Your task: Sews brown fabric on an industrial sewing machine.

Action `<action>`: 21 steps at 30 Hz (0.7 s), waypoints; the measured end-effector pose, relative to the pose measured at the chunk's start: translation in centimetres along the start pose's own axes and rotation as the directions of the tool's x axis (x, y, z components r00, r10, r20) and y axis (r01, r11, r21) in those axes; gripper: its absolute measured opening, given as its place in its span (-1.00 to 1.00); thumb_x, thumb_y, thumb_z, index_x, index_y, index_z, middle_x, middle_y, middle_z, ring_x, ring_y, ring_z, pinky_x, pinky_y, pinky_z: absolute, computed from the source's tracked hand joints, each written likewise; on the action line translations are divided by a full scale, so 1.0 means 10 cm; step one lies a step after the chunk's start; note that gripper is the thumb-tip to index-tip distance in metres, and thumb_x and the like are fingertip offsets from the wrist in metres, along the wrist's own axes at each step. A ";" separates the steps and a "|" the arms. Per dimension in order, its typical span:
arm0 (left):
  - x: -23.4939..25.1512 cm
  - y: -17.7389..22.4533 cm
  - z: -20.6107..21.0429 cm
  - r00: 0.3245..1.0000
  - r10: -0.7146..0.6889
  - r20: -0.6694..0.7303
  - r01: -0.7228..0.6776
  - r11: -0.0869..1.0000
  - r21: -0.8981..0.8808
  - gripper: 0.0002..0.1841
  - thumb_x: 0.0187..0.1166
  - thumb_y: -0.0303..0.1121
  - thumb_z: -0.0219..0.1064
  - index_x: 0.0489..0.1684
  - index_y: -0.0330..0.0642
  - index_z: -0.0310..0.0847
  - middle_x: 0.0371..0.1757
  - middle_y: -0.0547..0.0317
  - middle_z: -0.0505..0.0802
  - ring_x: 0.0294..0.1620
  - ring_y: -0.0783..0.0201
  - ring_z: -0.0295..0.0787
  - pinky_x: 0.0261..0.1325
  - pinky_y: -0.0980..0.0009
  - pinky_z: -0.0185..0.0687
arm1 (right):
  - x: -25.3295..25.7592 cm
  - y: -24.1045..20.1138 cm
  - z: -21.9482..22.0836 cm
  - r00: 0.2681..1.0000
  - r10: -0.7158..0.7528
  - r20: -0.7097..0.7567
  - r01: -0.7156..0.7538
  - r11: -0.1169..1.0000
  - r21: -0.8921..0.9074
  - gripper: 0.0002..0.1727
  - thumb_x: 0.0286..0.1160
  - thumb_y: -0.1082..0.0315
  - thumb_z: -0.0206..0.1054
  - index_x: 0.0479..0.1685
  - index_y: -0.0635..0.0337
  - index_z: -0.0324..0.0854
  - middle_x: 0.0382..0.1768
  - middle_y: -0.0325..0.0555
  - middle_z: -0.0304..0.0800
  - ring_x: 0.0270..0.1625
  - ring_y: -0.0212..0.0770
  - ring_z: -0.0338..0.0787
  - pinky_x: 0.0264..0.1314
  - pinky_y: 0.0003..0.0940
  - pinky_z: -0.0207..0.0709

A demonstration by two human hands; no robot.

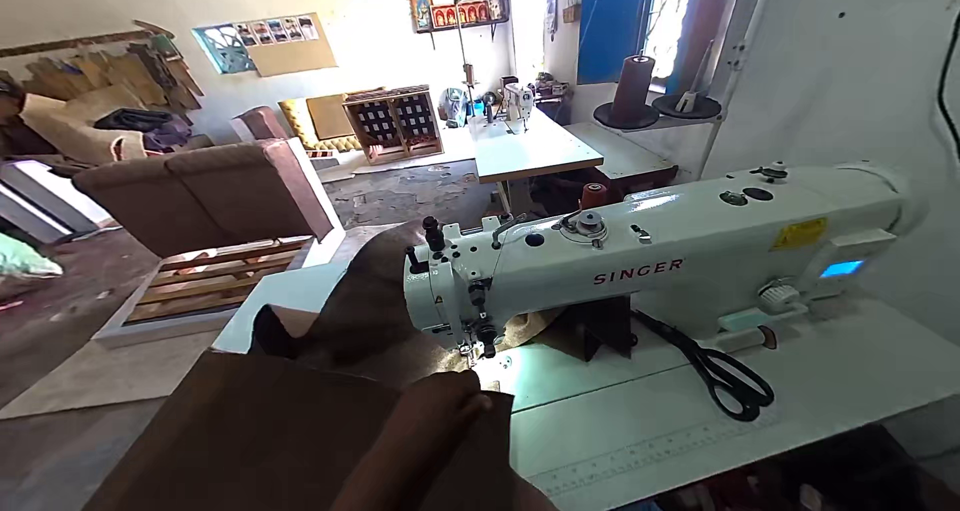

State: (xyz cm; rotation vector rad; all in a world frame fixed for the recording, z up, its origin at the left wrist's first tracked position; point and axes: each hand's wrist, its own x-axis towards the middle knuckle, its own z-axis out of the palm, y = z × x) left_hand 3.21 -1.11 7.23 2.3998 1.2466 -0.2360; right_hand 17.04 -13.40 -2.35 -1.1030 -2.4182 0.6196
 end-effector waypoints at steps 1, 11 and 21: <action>0.15 -0.09 0.10 0.995 -0.071 0.071 0.069 0.997 0.039 -0.46 0.81 0.05 0.09 0.18 -0.34 0.67 0.13 -0.32 0.82 0.28 -0.28 0.74 0.36 -0.29 0.51 | 0.04 0.00 -0.02 0.996 0.028 0.091 -0.027 1.000 -0.006 -0.51 0.44 0.30 0.44 0.18 0.59 0.65 0.18 0.51 0.74 0.37 0.44 0.69 0.56 0.30 0.35; 0.31 -0.44 0.33 0.990 -0.138 0.009 0.138 0.986 -0.096 -0.45 0.84 0.04 0.04 0.10 -0.39 0.63 0.03 -0.31 0.79 0.17 -0.24 0.75 0.27 -0.23 0.55 | -0.04 0.09 -0.09 0.902 0.174 -0.395 -0.105 0.976 0.190 -0.71 0.43 0.50 0.40 0.11 0.35 0.75 -0.04 0.34 0.80 0.05 0.33 0.83 0.13 0.24 0.66; 0.36 -0.35 0.24 0.979 -0.176 0.106 0.181 0.983 -0.037 -0.43 0.86 0.04 -0.02 0.22 -0.39 0.59 0.16 -0.35 0.78 0.31 -0.25 0.71 0.38 -0.23 0.50 | -0.17 0.31 -0.14 0.863 -0.104 -0.494 0.021 0.985 -0.170 -0.77 0.42 0.54 0.37 -0.16 0.07 0.91 -0.17 -0.14 0.96 -0.15 -0.07 0.92 -0.12 -0.18 0.75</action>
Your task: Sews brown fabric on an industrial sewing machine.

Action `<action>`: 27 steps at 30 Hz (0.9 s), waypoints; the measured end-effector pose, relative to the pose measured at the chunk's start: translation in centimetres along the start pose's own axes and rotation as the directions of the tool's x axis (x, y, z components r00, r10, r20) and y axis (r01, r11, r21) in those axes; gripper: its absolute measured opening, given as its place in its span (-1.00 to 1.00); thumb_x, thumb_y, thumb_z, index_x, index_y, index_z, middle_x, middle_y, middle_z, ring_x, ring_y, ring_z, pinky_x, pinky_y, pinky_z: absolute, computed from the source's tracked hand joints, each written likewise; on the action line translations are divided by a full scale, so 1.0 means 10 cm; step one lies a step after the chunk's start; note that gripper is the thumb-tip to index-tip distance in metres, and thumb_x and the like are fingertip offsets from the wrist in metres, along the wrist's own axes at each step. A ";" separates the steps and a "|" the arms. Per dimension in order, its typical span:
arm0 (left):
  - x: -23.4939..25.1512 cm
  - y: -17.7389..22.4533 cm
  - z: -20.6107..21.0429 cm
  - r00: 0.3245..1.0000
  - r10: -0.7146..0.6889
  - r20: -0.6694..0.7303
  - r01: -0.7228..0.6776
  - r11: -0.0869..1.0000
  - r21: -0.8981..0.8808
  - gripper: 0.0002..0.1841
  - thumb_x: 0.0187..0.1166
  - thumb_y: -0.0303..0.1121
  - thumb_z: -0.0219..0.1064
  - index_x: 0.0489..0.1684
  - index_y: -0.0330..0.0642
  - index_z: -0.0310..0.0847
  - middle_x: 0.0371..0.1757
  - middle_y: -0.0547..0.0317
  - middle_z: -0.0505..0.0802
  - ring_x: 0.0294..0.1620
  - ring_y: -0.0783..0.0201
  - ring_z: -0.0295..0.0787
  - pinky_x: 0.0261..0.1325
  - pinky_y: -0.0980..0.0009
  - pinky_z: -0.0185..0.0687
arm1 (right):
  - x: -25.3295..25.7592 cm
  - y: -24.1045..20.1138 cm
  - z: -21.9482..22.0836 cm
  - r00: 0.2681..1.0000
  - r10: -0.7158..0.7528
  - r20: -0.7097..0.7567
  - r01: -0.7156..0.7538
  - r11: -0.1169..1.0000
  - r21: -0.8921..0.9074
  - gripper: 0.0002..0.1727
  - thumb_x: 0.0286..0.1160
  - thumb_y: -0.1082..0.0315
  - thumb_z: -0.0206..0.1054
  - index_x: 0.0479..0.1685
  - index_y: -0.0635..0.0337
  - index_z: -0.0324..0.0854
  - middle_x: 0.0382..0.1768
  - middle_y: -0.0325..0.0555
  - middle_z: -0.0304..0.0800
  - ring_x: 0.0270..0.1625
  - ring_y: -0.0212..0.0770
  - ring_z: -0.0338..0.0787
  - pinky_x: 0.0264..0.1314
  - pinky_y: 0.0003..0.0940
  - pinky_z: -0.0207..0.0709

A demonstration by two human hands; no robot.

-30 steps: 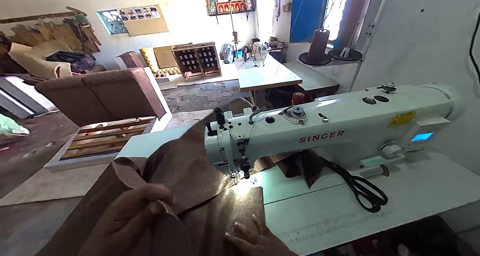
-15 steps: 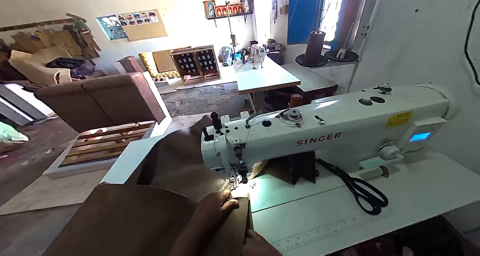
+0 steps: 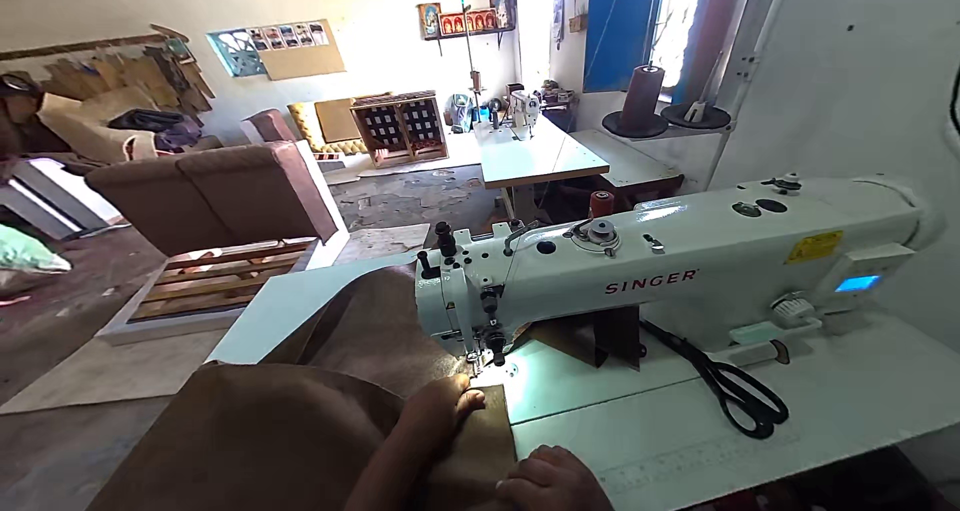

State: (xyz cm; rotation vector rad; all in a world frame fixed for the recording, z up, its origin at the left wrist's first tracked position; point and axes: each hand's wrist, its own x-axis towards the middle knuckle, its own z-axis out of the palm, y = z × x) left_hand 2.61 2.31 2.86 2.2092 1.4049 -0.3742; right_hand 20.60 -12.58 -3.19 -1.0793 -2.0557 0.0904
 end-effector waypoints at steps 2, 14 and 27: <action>0.00 0.01 -0.01 1.000 -0.010 0.006 0.010 1.000 0.004 -0.42 0.86 0.06 -0.01 0.23 -0.38 0.59 0.17 -0.34 0.77 0.32 -0.24 0.71 0.38 -0.22 0.50 | -0.07 0.00 0.03 0.999 0.024 0.049 -0.026 0.999 0.036 -0.75 0.44 0.58 0.33 -0.10 0.13 0.90 -0.12 -0.05 0.97 -0.12 -0.02 0.95 -0.05 -0.10 0.78; 0.01 0.08 -0.02 0.996 -0.086 0.037 0.086 0.996 0.014 -0.40 0.82 0.11 0.03 0.26 -0.35 0.58 0.23 -0.32 0.76 0.37 -0.22 0.69 0.41 -0.22 0.49 | -0.12 0.01 0.00 0.992 0.066 0.108 -0.078 0.991 0.110 -0.75 0.42 0.63 0.30 -0.14 0.20 0.89 -0.09 0.01 0.96 -0.01 -0.02 0.95 0.07 -0.17 0.80; -0.16 0.44 0.12 0.956 -0.028 -0.291 0.075 0.986 0.152 -0.66 0.76 -0.29 0.19 0.37 -0.21 0.68 0.37 -0.21 0.76 0.46 -0.23 0.63 0.47 -0.21 0.43 | -0.08 0.03 -0.01 0.977 0.059 0.205 -0.092 0.984 0.153 -0.74 0.45 0.61 0.28 -0.13 0.21 0.90 -0.07 0.01 0.95 0.01 0.11 0.89 0.07 0.01 0.71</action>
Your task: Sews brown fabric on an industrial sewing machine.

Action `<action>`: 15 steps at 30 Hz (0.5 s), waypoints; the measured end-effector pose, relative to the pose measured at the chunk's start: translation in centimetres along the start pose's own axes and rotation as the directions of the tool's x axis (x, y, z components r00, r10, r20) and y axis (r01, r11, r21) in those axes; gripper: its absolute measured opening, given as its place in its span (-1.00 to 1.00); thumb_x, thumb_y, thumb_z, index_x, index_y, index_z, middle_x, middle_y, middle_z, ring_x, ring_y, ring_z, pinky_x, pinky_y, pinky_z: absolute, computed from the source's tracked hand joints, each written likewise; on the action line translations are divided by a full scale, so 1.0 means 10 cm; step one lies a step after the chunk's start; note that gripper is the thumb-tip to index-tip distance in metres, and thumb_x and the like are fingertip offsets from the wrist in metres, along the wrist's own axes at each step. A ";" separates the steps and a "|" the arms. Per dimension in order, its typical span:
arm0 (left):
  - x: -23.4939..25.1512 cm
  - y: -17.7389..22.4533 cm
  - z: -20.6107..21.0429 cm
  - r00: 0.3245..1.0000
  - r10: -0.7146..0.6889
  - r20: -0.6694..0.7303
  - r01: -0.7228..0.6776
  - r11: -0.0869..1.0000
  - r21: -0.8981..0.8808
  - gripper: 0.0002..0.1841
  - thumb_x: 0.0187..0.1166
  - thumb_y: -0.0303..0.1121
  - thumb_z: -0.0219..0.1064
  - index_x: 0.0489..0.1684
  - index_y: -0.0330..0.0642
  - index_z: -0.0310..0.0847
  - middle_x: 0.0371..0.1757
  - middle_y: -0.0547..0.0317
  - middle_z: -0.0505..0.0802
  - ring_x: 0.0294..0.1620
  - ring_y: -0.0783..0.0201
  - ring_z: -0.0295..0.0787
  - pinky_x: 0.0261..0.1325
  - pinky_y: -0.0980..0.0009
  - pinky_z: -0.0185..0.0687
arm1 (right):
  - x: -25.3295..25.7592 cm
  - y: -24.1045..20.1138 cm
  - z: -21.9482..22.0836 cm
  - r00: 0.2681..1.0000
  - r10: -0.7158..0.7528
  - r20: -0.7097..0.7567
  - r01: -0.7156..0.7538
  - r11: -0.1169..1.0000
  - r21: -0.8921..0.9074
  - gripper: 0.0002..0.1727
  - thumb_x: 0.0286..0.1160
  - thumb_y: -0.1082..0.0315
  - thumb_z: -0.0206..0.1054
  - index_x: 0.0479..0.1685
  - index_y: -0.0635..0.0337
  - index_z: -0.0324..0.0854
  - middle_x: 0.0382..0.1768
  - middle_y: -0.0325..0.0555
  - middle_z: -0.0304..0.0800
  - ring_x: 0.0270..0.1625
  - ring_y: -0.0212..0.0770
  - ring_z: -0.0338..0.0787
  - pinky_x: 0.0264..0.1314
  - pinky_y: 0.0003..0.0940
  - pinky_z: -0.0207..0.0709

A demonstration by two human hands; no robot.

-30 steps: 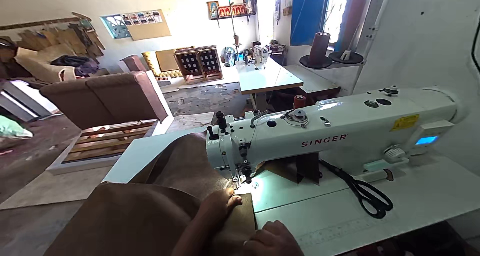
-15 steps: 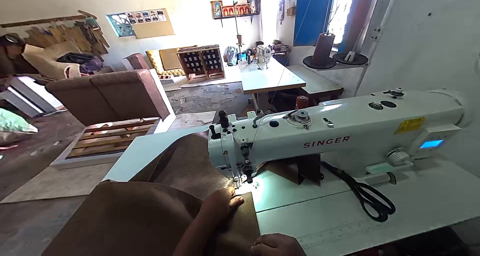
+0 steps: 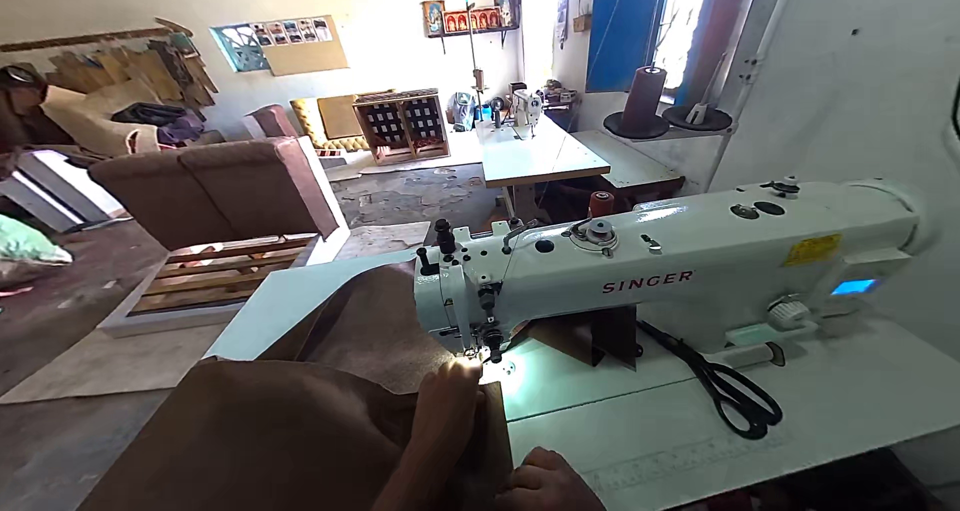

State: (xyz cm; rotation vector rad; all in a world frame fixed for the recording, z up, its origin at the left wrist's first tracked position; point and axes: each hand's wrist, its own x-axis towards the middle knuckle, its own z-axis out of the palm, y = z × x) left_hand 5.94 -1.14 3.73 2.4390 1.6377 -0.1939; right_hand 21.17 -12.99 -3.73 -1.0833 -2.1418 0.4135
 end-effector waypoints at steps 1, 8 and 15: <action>-0.04 0.03 0.09 0.993 0.074 -0.094 -0.073 0.997 0.015 -0.69 0.71 -0.46 0.17 0.27 -0.20 0.75 0.36 -0.17 0.78 0.46 -0.22 0.63 0.49 -0.21 0.39 | 0.00 0.00 -0.01 1.000 0.012 0.020 -0.013 1.000 0.021 -0.74 0.46 0.61 0.27 -0.11 0.24 0.89 -0.06 0.05 0.94 0.03 0.15 0.88 0.09 0.07 0.70; -0.33 0.05 0.33 0.986 0.164 -0.028 -0.166 0.972 -0.167 -0.46 0.82 -0.16 0.13 0.62 -0.38 0.45 0.68 -0.21 0.54 0.77 -0.15 0.33 0.82 -0.09 0.02 | 0.06 -0.06 0.01 0.997 0.038 0.061 -0.040 0.999 0.036 -0.75 0.46 0.59 0.27 -0.11 0.25 0.89 -0.08 0.10 0.93 0.03 0.23 0.86 0.05 0.20 0.64; -0.28 -0.20 0.55 0.960 0.152 -0.234 -0.208 0.949 -0.238 -0.44 0.77 -0.03 0.12 0.57 -0.25 0.55 0.64 -0.09 0.60 0.74 -0.10 0.39 0.78 -0.14 0.10 | 0.21 -0.08 0.08 0.995 0.054 0.090 -0.054 0.999 -0.003 -0.74 0.48 0.54 0.29 -0.05 0.19 0.89 -0.02 0.03 0.93 0.01 0.17 0.87 0.01 0.16 0.64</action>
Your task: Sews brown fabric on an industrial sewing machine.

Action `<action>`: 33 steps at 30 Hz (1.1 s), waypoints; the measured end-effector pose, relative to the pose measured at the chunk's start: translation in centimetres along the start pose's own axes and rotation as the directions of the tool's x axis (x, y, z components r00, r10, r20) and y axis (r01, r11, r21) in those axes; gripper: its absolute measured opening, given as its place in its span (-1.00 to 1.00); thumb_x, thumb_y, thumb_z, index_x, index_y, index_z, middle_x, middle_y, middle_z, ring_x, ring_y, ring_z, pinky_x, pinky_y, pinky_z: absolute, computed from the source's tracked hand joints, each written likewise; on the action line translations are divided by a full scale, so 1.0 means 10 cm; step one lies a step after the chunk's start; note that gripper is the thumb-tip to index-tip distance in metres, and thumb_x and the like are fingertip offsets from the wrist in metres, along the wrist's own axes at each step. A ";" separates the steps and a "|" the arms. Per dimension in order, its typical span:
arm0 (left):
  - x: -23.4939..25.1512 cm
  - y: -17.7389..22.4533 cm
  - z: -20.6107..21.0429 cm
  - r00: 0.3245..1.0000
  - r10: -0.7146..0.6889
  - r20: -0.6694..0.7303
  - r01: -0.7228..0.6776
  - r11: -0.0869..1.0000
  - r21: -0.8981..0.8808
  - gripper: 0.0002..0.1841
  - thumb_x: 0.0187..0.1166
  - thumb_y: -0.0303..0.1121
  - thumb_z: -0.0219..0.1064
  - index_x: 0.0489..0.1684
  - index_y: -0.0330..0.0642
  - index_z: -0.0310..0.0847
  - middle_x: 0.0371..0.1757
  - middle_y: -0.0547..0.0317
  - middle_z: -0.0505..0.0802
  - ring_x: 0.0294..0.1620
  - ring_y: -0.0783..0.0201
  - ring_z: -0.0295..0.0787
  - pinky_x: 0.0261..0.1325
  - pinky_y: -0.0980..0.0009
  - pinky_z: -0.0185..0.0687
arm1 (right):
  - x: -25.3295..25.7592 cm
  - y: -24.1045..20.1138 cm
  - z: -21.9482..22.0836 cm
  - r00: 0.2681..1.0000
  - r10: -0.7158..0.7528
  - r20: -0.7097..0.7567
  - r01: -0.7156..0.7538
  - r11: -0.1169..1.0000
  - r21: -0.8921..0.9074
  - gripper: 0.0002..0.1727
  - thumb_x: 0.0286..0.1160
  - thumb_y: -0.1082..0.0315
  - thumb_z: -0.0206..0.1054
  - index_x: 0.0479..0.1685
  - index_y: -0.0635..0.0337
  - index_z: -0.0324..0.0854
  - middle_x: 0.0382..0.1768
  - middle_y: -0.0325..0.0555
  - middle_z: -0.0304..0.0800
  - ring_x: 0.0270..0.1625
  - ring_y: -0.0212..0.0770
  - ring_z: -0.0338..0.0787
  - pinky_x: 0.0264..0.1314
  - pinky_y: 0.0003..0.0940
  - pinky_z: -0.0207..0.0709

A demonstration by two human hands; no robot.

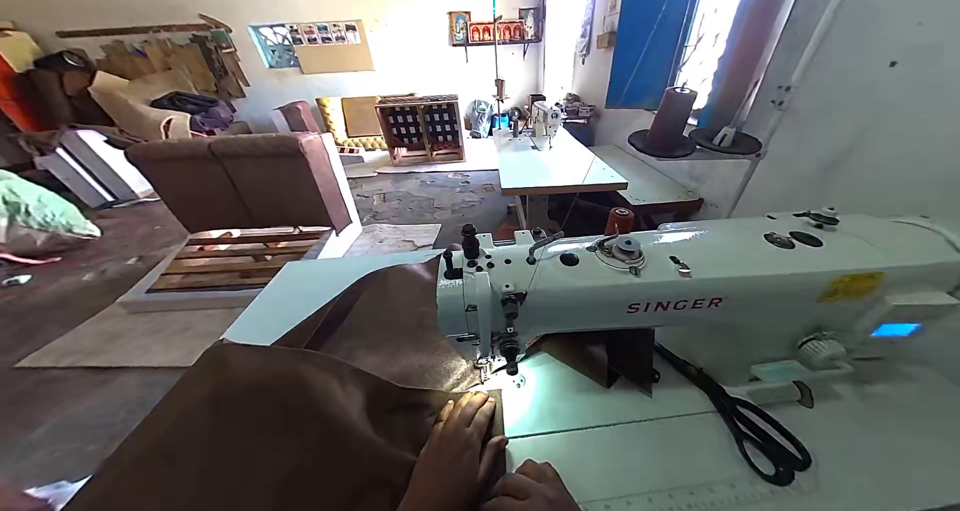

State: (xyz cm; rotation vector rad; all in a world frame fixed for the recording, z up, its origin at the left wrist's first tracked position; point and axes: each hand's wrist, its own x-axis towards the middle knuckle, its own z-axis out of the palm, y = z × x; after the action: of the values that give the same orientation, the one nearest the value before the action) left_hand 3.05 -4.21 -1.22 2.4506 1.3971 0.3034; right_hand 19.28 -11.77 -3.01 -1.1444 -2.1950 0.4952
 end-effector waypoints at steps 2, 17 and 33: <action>0.03 0.00 0.01 0.999 -0.018 -0.034 0.019 1.000 0.005 -0.45 0.75 -0.03 0.13 0.53 -0.25 0.59 0.61 -0.10 0.63 0.70 -0.09 0.44 0.75 -0.10 0.17 | 0.02 -0.01 -0.02 1.000 0.022 0.020 -0.022 1.000 0.015 -0.74 0.52 0.52 0.27 -0.01 0.19 0.88 0.03 0.05 0.92 0.05 0.19 0.86 0.06 0.19 0.62; 0.08 -0.07 0.06 0.992 -0.012 -0.123 0.015 1.000 0.018 -0.44 0.73 0.02 0.17 0.47 -0.22 0.65 0.54 -0.06 0.70 0.64 -0.05 0.54 0.71 -0.04 0.30 | -0.75 1.08 -1.57 0.596 0.113 -0.795 -0.558 0.771 -0.308 -0.58 0.73 0.29 0.10 0.14 0.49 0.72 0.10 0.50 0.76 0.18 0.55 0.71 0.22 0.53 0.41; 0.31 -0.27 0.07 0.987 0.053 -0.151 -0.062 0.997 -0.054 -0.52 0.71 -0.01 0.17 0.40 -0.04 0.75 0.50 -0.15 0.72 0.63 -0.11 0.54 0.72 -0.02 0.29 | -1.32 1.44 -1.79 0.606 0.253 -0.754 -0.698 0.624 -0.351 -0.49 0.82 0.22 0.03 0.04 0.59 0.74 0.05 0.53 0.81 0.19 0.54 0.78 0.35 0.43 0.47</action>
State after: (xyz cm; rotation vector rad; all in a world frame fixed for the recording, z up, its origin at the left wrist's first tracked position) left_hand 2.68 -0.30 -2.76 2.4676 1.3566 0.5442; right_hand 45.69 -13.85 -2.49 -1.9752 -1.3687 -0.4552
